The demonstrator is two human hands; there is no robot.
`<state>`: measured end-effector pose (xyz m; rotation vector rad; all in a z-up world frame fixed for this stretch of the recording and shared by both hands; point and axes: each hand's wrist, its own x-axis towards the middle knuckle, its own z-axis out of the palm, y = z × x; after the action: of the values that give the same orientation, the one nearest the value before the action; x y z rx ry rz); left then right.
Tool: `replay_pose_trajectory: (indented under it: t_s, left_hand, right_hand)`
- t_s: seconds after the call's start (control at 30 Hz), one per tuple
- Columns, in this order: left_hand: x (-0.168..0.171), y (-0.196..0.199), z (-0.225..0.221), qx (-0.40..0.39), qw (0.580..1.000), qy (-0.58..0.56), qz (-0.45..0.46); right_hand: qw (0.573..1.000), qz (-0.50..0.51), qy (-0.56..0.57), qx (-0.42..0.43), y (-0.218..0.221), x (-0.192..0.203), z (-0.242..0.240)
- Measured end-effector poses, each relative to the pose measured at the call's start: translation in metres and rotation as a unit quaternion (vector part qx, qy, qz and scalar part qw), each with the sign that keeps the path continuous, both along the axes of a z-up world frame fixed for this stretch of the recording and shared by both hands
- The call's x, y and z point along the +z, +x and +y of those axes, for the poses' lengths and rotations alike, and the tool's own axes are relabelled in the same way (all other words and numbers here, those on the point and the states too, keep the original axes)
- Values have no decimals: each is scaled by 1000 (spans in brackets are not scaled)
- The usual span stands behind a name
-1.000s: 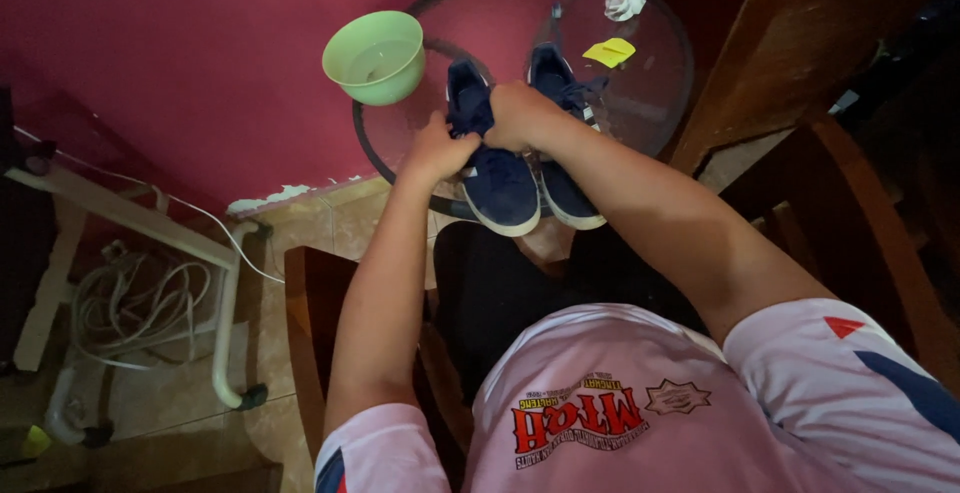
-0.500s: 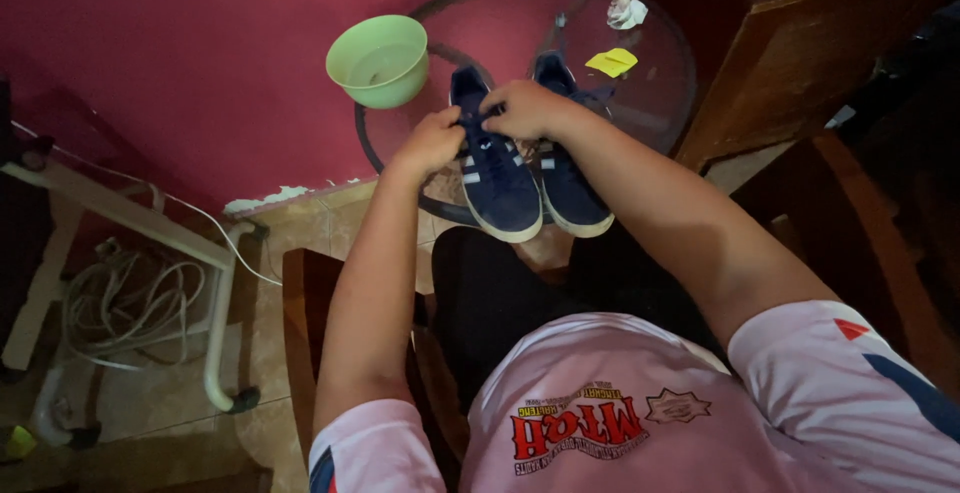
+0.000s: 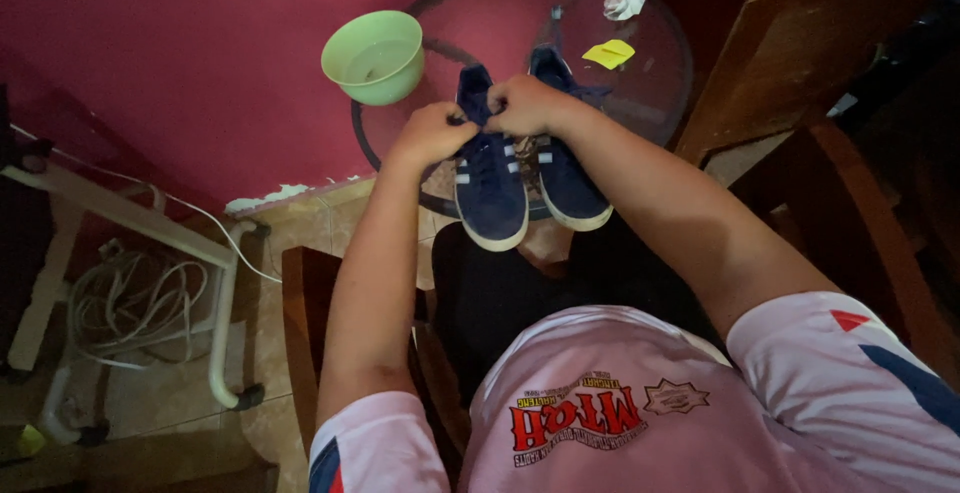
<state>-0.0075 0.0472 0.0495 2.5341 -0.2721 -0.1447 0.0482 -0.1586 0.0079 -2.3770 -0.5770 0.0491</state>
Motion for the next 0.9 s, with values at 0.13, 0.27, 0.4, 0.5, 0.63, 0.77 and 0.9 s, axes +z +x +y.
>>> replay_pose_trajectory:
  t_s: [0.13, 0.27, 0.4, 0.5, 0.63, 0.77, 0.9]
  left_hand:
    - [-3, 3, 0, -1, 1000, -4, -15]
    - [-26, 21, 2, 10, 999, 9, -49]
    - [-19, 16, 1, -1, 999, 6, -50]
    - [0, 7, -6, -13, 999, 36, 14]
    - [9, -32, -2, -34, 999, -5, 39]
    - [11, -70, 3, -67, 995, -34, 59]
    - [10, -79, 0, -101, 992, -65, 24]
  right_hand:
    - [998, 47, 28, -41, -6, 1, 0]
    - [991, 84, 80, -62, 0, -10, 0]
    - [995, 56, 71, -35, 7, -13, 0]
    - [1000, -27, 2, 5, -11, 1, 5]
    - [998, -40, -42, 11, -76, 41, -3]
    - [996, -52, -60, 52, -126, 44, -10]
    - [997, -37, -44, 52, -128, 25, -3]
